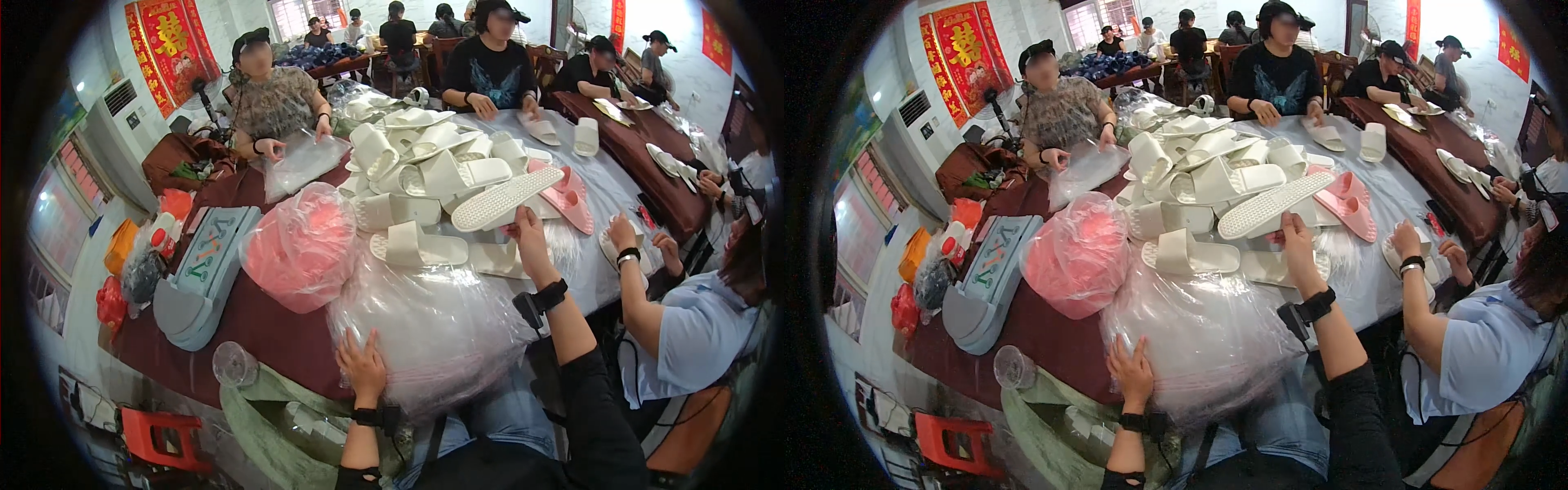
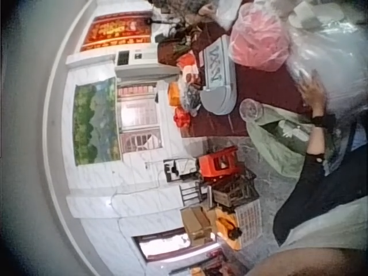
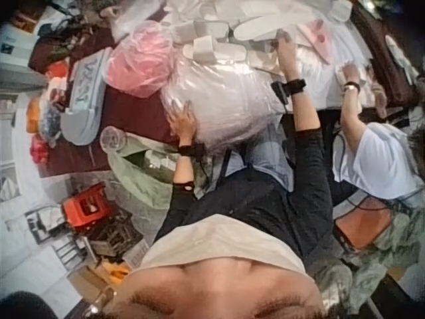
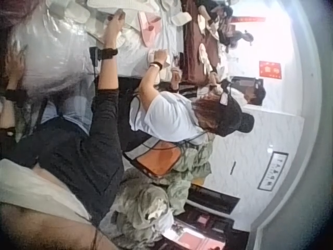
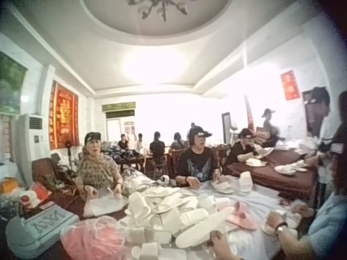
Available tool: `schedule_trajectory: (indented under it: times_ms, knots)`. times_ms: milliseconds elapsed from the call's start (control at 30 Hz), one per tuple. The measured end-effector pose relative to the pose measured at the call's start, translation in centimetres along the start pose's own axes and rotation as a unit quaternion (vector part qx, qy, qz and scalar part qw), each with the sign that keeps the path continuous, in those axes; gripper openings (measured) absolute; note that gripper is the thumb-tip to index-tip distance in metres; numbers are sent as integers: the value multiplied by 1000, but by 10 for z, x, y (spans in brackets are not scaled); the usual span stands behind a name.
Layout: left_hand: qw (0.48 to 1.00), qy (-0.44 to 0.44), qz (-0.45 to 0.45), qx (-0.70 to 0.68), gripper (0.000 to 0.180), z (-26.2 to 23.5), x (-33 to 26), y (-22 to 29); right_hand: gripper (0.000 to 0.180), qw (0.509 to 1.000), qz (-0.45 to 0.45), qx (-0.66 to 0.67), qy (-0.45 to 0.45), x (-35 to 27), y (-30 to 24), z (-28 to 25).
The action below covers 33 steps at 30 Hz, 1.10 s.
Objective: Sorting and placing white slippers into plastic bags.
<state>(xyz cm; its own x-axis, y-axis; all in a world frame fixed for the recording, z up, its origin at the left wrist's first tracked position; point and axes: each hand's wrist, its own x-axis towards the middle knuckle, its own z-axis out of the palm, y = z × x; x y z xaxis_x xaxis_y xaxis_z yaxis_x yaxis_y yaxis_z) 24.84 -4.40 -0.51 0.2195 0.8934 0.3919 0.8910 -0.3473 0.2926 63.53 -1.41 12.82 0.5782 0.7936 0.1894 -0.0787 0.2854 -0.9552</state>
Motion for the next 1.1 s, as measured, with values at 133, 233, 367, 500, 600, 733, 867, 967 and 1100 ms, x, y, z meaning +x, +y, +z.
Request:
schedule_trajectory:
  times_ms: [133,233,367,500,600,733,867,967,1100]
  knots:
    - [1000,-2,-4,-6,44,-2,1,1,43,996,76,31,-22,-4,6,5]
    - [1000,-5,-5,-9,44,-4,4,4,44,990,127,3,-68,-5,24,-4]
    - [1000,-5,-6,-20,44,-4,2,2,39,975,177,-51,-123,-31,16,3]
    - [1000,-5,-4,-9,44,-2,1,1,40,975,189,47,-110,-32,-7,3]
    - [1000,0,0,1,44,-2,1,1,41,965,151,165,-138,-16,-28,-5]
    - [1000,-2,0,-2,42,-2,2,2,38,968,111,187,-123,-13,-48,-11]
    - [1000,1,-1,2,42,0,0,0,49,947,122,248,-162,-25,-60,5]
    - [1000,-3,-7,-11,41,-3,2,3,51,925,119,315,-176,-30,-74,7]
    - [1000,-14,5,-17,45,-6,2,-1,57,898,149,348,-224,-35,-80,10]
